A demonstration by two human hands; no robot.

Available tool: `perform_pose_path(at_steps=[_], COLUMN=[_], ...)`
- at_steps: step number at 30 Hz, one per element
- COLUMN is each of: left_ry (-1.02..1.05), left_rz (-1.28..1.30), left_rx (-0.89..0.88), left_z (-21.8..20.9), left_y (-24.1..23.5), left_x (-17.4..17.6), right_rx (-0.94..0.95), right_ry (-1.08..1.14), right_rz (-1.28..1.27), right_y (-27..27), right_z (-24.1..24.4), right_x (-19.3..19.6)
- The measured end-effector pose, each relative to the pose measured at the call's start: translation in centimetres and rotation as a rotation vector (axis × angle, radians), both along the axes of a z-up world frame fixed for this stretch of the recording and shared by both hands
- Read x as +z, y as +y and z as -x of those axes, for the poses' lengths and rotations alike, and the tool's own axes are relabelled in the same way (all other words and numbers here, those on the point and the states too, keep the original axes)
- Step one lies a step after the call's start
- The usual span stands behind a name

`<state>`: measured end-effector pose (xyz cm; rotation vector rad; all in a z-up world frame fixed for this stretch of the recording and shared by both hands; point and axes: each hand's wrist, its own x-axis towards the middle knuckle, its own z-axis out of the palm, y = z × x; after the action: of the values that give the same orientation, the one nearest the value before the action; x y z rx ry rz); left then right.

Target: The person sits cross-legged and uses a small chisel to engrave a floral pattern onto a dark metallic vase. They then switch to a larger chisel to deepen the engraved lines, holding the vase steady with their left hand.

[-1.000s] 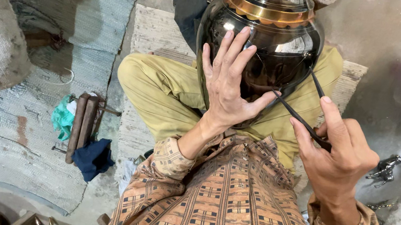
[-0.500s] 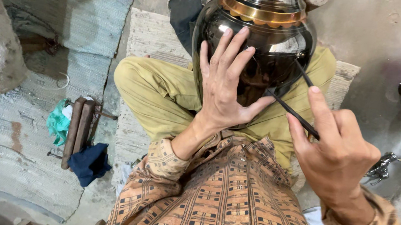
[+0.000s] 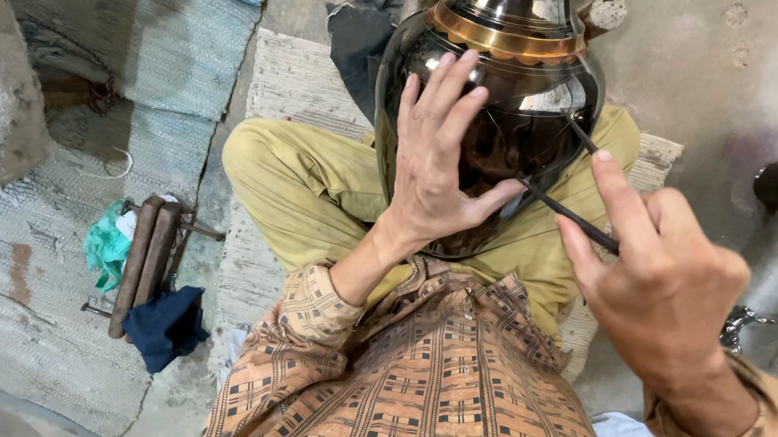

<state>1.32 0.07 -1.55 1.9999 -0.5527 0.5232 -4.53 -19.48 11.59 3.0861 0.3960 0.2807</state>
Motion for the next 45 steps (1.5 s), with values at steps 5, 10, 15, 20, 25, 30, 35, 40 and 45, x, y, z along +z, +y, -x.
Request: perform_pose_path(at_steps=[5, 10, 15, 20, 25, 30, 35, 40, 45], left_ry=[0.024, -0.017, -0.197, -0.202, -0.216, -0.18, -0.209, -0.216, -0.19], left_rz=[0.054, 0.007, -0.192, -0.229, -0.224, -0.232, -0.249, -0.269, -0.194], left_rx=[0.064, 0.019, -0.117, -0.185, -0.318, -0.451, -0.416, -0.425, -0.424], left_z=[0.4, 0.2, -1.1, -1.6, -1.2, -1.3, -1.3, -1.2, -1.7], left_y=[-0.4, -0.2, -0.2, -0.4, -0.2, 0.2, -0.4, -0.4, -0.4], left_x=[-0.4, 0.0, 1.0, 2.4, 2.8, 2.7, 2.9, 2.9, 2.6], right_rx=[0.076, 0.148, 0.269, 0.409, 0.554, 0.537, 0.363, 0.404, 0.639], right_ry=[-0.006, -0.038, -0.114, -0.173, -0.293, -0.301, 0.077, 0.116, -0.147], right_rz=[-0.006, 0.06, 0.231, 0.371, 0.488, 0.549, 0.015, -0.289, -0.213], right_y=[0.3, 1.3, 1.4, 2.3, 2.8, 3.6, 5.8, 3.8, 0.9], right_z=[-1.2, -1.5, -1.4, -1.3, -0.2, 0.2, -1.4, -2.1, -0.1], right_x=[1.4, 2.2, 0.8, 0.6, -0.2, 0.2, 7.8, 5.8, -0.8])
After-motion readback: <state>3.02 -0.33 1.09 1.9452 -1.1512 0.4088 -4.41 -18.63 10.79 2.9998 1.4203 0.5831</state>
